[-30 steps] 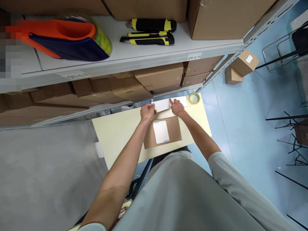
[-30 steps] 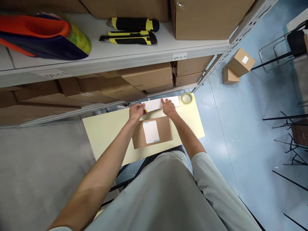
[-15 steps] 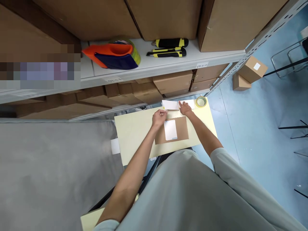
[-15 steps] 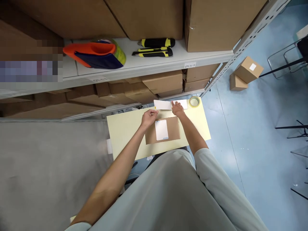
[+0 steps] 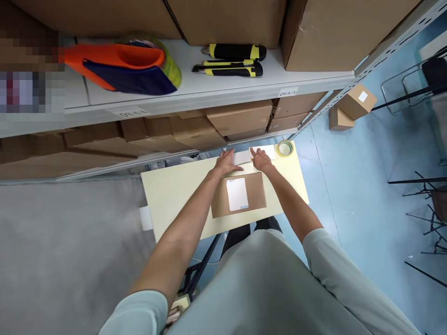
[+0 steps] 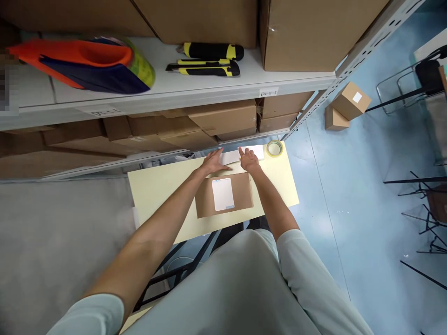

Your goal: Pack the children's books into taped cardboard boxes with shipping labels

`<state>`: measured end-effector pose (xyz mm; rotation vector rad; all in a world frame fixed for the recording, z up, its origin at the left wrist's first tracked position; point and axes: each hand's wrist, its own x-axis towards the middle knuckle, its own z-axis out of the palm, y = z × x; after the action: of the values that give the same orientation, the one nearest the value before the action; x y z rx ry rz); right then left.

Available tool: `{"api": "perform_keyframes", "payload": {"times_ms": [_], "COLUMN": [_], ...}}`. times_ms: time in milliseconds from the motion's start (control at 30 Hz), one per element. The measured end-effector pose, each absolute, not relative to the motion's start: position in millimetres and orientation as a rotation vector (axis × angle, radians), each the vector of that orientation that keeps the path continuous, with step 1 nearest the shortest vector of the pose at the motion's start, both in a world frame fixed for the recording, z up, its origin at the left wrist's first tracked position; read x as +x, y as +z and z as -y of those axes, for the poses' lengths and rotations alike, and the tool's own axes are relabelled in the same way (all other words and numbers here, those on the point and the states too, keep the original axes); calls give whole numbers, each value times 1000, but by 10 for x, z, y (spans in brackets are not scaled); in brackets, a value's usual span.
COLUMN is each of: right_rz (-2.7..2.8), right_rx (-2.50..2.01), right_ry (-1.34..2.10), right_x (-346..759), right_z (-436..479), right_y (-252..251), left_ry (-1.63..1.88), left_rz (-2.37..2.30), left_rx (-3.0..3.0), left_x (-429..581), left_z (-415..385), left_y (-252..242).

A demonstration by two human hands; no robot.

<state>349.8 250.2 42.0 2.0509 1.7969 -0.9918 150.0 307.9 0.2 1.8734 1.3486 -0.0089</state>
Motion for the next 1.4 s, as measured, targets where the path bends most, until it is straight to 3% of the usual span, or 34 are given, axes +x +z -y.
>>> {"api": "perform_keyframes", "payload": {"times_ms": [167,700,800,1033,1100,1200,1267,1400], "right_rz": [-1802,-1710,-1700,-1786,-1869,-1749,-1506,-1251], "right_rx": [2044,2080,2108,2245,2284,2263,2205,2514], "right_ry": [-1003,-1122,-1162,-1280,-1407,-2353,-2703,-2773], "right_x": [3499,3473,3483,3501,3417,3197,3031,2792], "right_z": [-2502,-2501,-2524,-2281,-1965,-1358,-987,-565], "right_y": [454,565,665,1191,1396,1681,1832,2020], "left_ry": [-293,-393,-239,543,715,887,961,1001], "left_rz": [-1374,-1405,-1474,-1408,-1437,-1446,-1392,-1332], "left_rx": [1970,2071,2096,2033,1985,1892,1800,1438], "left_x": [1690,1557,1368,757,672,664,709,794], "left_z": [-2971,-2905,-2710,-1777,-1525,-1251,-1133,-1002], "left_y": [91,766,1100,1801,1857,1853,1833,1845]}}
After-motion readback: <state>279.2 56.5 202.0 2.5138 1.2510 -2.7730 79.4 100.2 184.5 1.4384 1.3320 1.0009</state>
